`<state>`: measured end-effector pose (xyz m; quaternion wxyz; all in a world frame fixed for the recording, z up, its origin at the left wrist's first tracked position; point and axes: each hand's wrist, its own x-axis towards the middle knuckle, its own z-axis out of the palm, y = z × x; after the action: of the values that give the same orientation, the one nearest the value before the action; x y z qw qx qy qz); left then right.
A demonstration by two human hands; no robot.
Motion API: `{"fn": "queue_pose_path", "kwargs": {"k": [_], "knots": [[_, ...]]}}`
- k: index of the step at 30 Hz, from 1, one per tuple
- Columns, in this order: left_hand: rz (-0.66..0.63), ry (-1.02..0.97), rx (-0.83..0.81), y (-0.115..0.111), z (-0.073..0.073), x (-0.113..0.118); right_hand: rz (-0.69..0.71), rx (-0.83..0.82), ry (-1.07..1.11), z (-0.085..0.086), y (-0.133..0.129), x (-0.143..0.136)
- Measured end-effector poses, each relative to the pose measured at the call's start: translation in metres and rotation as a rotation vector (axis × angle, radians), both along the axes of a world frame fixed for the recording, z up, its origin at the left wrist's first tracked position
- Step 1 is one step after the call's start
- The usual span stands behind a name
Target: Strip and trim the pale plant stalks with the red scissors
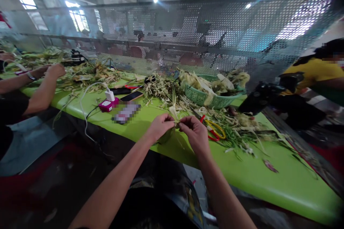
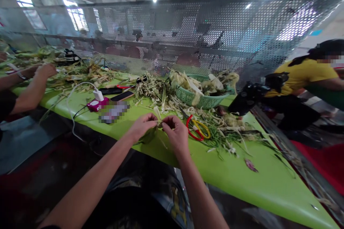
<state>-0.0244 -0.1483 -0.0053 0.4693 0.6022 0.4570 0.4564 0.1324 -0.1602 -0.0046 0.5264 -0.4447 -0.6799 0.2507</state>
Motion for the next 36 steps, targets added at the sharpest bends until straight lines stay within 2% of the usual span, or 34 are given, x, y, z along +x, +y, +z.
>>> {"fn": "queue_pose_path", "kwargs": {"k": [3, 5, 8, 11, 14, 18, 20, 24, 27, 30, 33, 36], "knots": [[0.028, 0.051, 0.024, 0.002, -0.001, -0.002, -0.054, 0.190, -0.237, 0.003, -0.001, 0.002], [0.023, 0.050, 0.030, 0.002, -0.002, -0.004, -0.062, 0.241, -0.309, 0.003, -0.002, 0.001], [-0.007, -0.072, -0.023, -0.001, -0.004, -0.003, -0.099, 0.219, -0.294, 0.001, -0.003, -0.002], [-0.047, -0.257, -0.148, -0.005, -0.006, 0.003, -0.145, 0.149, -0.188, -0.002, -0.002, -0.003], [-0.082, -0.379, -0.253, -0.008, -0.005, 0.008, -0.117, 0.056, -0.074, -0.003, -0.001, -0.001], [-0.015, -0.290, -0.173, -0.007, -0.005, 0.007, -0.043, 0.152, -0.231, 0.000, -0.001, 0.002], [0.003, -0.235, -0.141, -0.006, -0.007, 0.006, -0.051, 0.201, -0.323, 0.001, -0.002, 0.001], [0.019, -0.297, -0.217, -0.008, -0.010, 0.005, -0.169, 0.215, -0.353, -0.001, 0.000, 0.002], [0.077, -0.362, -0.272, -0.009, -0.011, 0.003, -0.249, 0.207, -0.260, -0.001, 0.003, 0.006], [0.096, -0.314, -0.228, -0.008, -0.012, 0.000, -0.136, 0.208, -0.219, 0.002, 0.003, 0.007], [0.087, -0.211, -0.147, -0.006, -0.016, -0.001, 0.019, 0.195, -0.313, 0.004, 0.000, 0.003], [0.078, -0.158, -0.104, -0.004, -0.019, 0.001, 0.023, 0.175, -0.391, 0.003, -0.003, -0.002]]}}
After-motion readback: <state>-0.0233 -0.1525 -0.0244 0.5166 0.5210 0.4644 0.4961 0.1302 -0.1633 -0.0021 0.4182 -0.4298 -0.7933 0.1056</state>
